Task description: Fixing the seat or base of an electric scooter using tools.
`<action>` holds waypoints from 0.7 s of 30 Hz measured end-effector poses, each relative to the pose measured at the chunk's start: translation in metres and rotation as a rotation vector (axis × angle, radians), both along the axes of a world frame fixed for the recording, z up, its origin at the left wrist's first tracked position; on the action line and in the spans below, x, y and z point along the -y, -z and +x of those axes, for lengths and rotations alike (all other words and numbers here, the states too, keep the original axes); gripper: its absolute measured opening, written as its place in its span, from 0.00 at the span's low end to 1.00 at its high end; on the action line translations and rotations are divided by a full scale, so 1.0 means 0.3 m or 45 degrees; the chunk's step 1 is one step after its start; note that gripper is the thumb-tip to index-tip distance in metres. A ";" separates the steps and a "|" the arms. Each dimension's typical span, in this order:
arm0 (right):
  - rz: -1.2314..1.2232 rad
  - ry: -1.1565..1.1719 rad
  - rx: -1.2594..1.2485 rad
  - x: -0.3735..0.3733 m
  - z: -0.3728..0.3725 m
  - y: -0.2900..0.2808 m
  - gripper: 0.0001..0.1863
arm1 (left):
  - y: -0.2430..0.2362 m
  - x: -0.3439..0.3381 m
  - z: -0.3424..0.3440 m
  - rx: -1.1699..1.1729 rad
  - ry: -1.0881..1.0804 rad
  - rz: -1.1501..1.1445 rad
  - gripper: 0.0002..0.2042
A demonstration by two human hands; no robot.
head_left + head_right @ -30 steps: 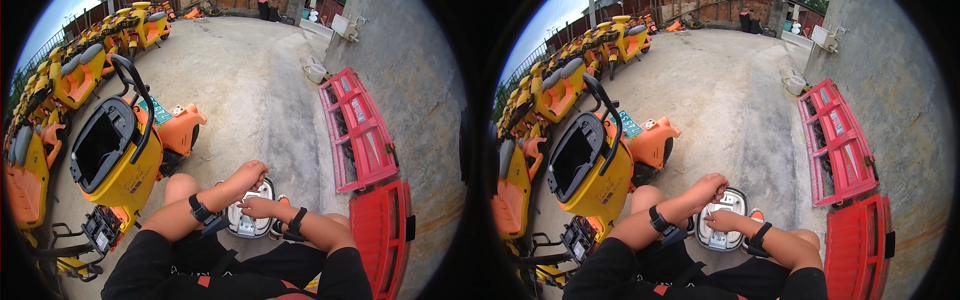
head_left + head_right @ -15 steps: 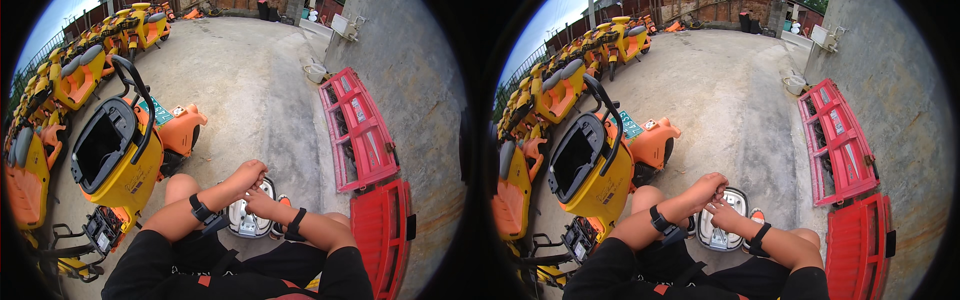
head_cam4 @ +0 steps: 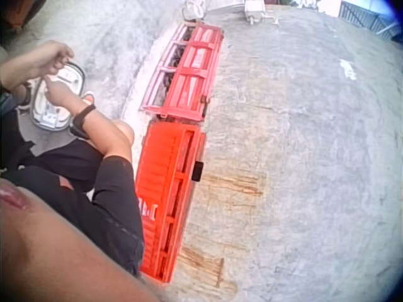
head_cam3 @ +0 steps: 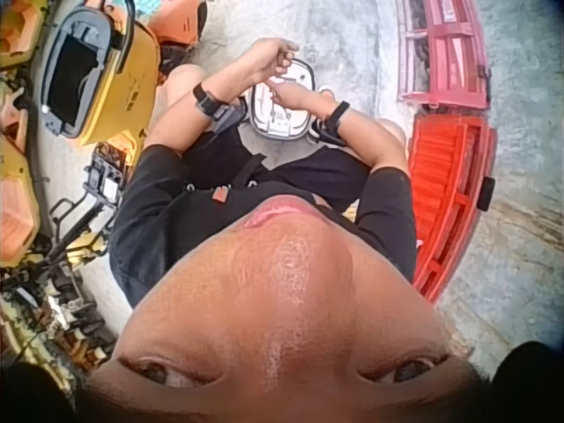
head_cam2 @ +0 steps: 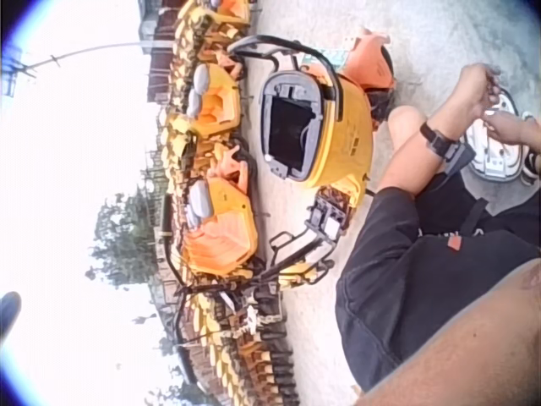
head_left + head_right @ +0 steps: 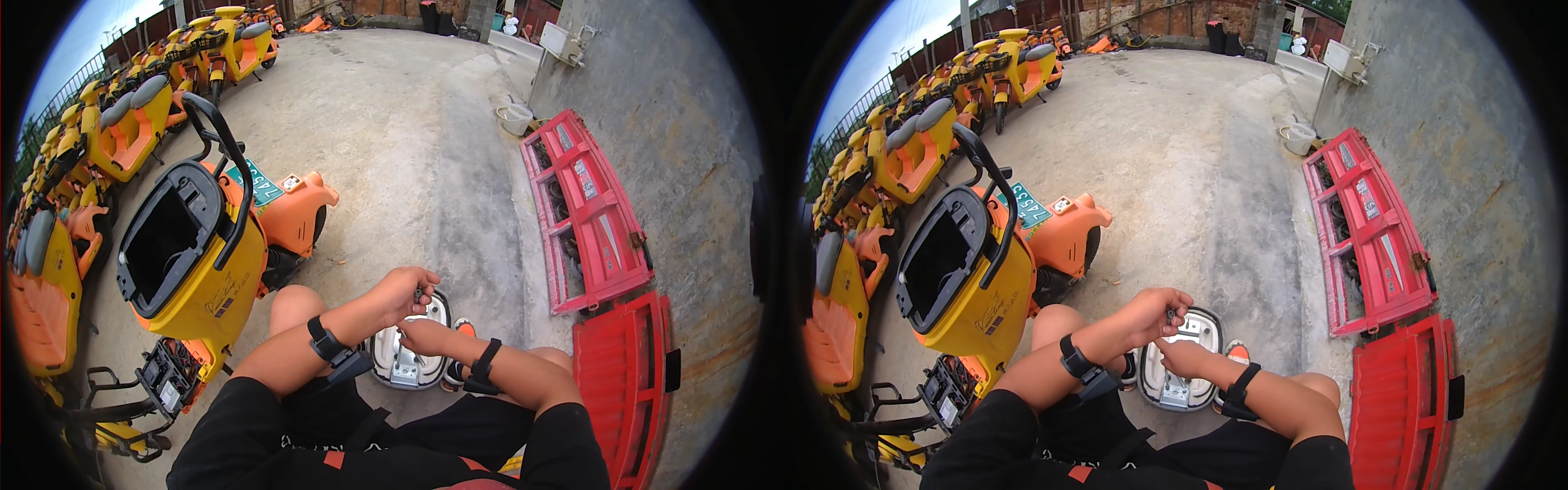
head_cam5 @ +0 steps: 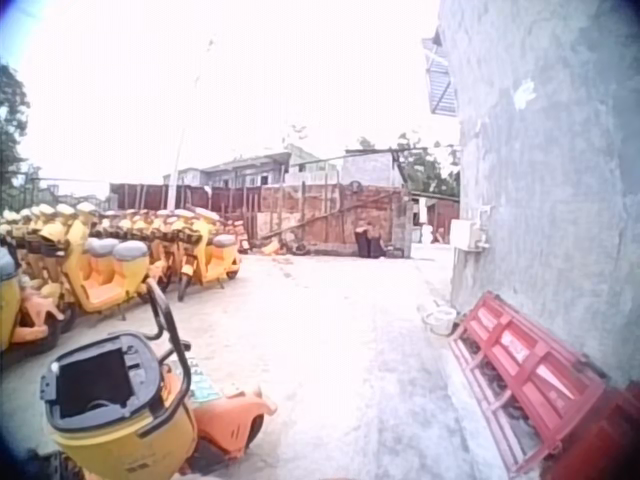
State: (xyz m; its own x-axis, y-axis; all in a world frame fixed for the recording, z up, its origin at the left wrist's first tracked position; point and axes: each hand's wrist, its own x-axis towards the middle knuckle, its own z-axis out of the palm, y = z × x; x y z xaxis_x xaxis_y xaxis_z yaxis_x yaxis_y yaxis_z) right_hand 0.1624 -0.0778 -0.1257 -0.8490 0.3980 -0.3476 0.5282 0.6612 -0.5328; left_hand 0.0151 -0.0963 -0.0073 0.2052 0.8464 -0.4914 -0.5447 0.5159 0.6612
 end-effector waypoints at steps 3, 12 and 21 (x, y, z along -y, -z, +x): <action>0.018 -0.124 0.164 -0.018 -0.002 -0.002 0.18 | 0.006 -0.006 -0.001 0.052 -0.010 -0.054 0.09; 0.409 -0.395 -0.166 -0.026 0.023 -0.038 0.05 | -0.003 -0.010 -0.004 -0.047 -0.056 -0.022 0.08; 0.144 0.040 0.205 -0.003 0.008 0.016 0.20 | 0.003 -0.009 -0.006 -0.118 -0.018 0.026 0.07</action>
State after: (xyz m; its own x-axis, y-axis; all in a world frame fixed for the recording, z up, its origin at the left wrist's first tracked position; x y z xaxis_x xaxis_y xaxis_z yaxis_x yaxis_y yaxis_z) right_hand 0.1647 -0.0771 -0.1305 -0.7725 0.4678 -0.4294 0.6220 0.6936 -0.3634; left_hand 0.0134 -0.0936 -0.0081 0.1472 0.8592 -0.4901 -0.4877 0.4941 0.7197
